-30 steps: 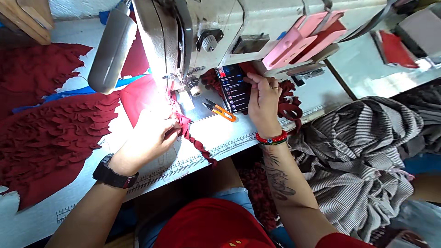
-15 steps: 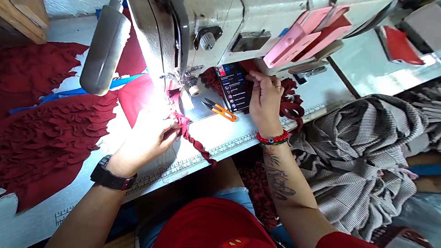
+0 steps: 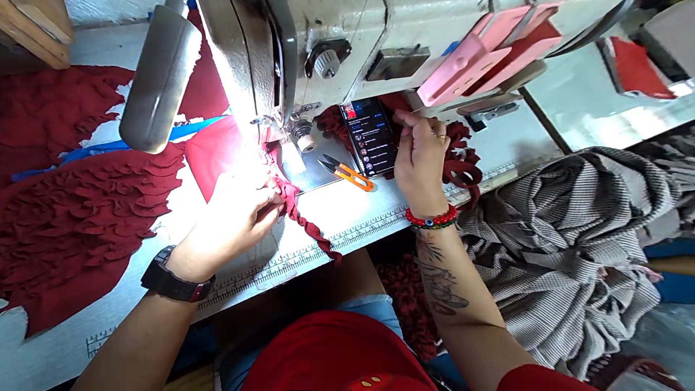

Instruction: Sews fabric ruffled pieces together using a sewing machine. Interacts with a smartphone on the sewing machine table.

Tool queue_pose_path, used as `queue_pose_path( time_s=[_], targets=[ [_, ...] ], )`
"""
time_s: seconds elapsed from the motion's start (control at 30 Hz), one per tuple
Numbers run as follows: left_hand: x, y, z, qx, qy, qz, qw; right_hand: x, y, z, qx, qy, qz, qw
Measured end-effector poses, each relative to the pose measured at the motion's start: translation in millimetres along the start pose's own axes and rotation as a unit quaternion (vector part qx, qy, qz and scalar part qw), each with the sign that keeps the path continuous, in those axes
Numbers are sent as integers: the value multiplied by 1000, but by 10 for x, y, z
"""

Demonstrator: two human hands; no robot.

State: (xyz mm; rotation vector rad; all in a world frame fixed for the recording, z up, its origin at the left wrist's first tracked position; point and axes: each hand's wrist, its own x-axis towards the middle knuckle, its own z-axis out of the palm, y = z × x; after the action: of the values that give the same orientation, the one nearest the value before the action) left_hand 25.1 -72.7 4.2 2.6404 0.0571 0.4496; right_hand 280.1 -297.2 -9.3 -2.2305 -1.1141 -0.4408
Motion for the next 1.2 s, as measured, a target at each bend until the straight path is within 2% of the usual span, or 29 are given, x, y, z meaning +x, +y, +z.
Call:
queue_pose_path(
  time_s=[0.17, 0.27, 0.4, 0.47, 0.6, 0.67, 0.83, 1.0, 1.2],
  targets=[
    [4, 5, -14, -1, -3, -3, 1000, 161, -109, -77, 24, -37, -72, 996],
    [8, 7, -14, 2, 2, 4, 1000, 434, -124, 12, 42, -78, -104, 991],
    [15, -4, -12, 2, 1, 4, 1000, 754, -144, 229, 22, -82, -133, 988],
    [14, 5, -17, 4, -2, 0, 1000, 818, -179, 241, -23, -88, -112, 989],
    [7, -5, 0, 10, 10, 10, 1000, 833, -176, 131, -109, -138, -7, 984],
    [2, -6, 6, 8, 14, 11, 1000, 767, -155, 93, -107, -130, -8, 986],
    [2, 6, -10, 7, 5, 10, 1000, 493, -142, -37, -20, -110, -76, 991],
    [13, 1, 1, 4, 12, 16, 1000, 452, -162, -60, -27, -148, 2, 989],
    [23, 18, -18, 3, 9, 8, 1000, 706, -110, 102, -64, -162, 7, 985]
  ],
)
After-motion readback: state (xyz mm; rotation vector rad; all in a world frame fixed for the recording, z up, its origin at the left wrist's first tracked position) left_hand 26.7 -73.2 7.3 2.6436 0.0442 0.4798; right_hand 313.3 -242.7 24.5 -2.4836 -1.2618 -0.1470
